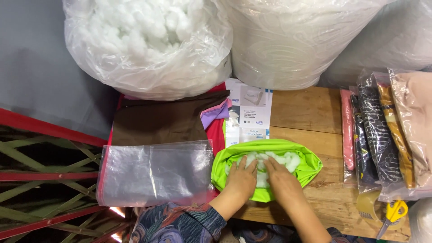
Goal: Unfolding a green fabric pillowcase and stuffing it with white polyester fiberfill from a large storage bag.
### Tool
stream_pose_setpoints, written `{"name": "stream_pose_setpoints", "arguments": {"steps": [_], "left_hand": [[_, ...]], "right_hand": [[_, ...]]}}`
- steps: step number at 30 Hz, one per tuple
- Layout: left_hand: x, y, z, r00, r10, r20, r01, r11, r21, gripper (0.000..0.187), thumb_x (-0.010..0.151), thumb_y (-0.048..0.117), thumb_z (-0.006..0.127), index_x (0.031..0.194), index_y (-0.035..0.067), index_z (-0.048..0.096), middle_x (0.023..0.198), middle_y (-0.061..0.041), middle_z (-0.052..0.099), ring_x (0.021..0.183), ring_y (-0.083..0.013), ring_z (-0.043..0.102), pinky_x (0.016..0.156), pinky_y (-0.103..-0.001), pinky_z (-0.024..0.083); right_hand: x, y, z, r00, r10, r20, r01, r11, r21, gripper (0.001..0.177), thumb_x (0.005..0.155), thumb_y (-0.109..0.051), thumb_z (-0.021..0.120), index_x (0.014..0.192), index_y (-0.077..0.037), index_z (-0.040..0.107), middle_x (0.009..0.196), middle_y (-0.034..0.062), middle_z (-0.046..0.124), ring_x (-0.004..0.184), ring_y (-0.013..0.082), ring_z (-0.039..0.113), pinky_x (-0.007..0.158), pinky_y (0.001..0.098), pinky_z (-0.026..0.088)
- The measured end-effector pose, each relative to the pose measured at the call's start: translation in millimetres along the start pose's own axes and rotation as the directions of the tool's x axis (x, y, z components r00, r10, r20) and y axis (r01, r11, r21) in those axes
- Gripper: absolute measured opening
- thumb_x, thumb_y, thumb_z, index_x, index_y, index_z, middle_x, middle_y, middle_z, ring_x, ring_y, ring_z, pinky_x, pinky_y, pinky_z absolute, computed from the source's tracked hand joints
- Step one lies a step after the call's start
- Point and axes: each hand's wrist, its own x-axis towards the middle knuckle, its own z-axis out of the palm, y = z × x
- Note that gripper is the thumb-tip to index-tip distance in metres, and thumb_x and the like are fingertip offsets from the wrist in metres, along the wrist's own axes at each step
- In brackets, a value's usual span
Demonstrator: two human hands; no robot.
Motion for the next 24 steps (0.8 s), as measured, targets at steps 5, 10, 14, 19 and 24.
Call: {"name": "stream_pose_setpoints", "arguments": {"steps": [5,10,14,19,24], "left_hand": [[-36.3,-8.9,-43.4,0.995,0.087,-0.047,-0.094,0.981,-0.171,0.057,0.094,0.003,0.055,0.149,0.007,0.044,0.174,0.000,0.013,0.156,-0.0423,0.013,0.115,-0.059,0.033],[-64.0,-47.4,-67.0,0.811,0.103,-0.576,-0.314,0.907,-0.281,0.034,0.099,0.023,0.056,0.127,0.005,0.063,0.160,-0.008,0.046,0.135,-0.0517,0.046,0.099,-0.058,0.047],[-126.2,-104.6,-130.3,0.400,-0.092,-0.912,-0.349,0.905,-0.245,0.046,0.090,0.016,0.068,0.134,0.003,0.060,0.149,-0.019,0.052,0.134,-0.0421,0.049,0.112,-0.053,0.041],[-153.7,-206.3,-196.1,0.051,-0.309,-0.950,-0.100,0.944,-0.313,0.064,0.089,0.008,0.069,0.149,0.009,0.049,0.156,-0.027,0.045,0.144,-0.0524,0.044,0.126,-0.058,0.034],[-120.8,-290.4,-244.1,0.111,-0.519,-0.848,0.106,0.854,-0.509,0.072,0.087,-0.003,0.065,0.151,0.018,0.042,0.153,-0.023,0.035,0.117,-0.0496,0.052,0.083,-0.055,0.056]], "right_hand": [[-1.1,-13.5,-46.1,0.992,0.060,0.115,-0.064,0.998,0.028,0.075,0.084,-0.012,0.070,0.151,-0.022,0.040,0.163,0.0080,0.035,0.138,0.0312,0.050,0.098,0.0474,0.056],[-17.1,-38.2,-138.0,0.989,0.149,-0.018,-0.141,0.963,0.231,0.065,0.085,-0.039,0.071,0.146,-0.033,0.051,0.154,-0.0063,0.053,0.148,0.0128,0.043,0.114,0.0384,0.041],[4.0,-105.7,-226.9,0.957,-0.001,-0.290,0.045,0.988,0.146,0.060,0.088,-0.040,0.067,0.145,-0.031,0.052,0.154,0.0053,0.053,0.133,0.0286,0.058,0.094,0.0480,0.053],[105.2,-191.1,-311.4,0.780,-0.288,-0.556,0.336,0.942,-0.017,0.056,0.092,-0.028,0.070,0.144,-0.016,0.054,0.153,0.0207,0.051,0.134,0.0381,0.055,0.088,0.0575,0.053],[234.4,-238.4,-335.4,0.775,-0.236,-0.586,0.273,0.962,-0.025,0.081,0.082,-0.016,0.085,0.150,-0.012,0.042,0.147,0.0351,0.033,0.116,0.0571,0.056,0.082,0.0619,0.050]]}}
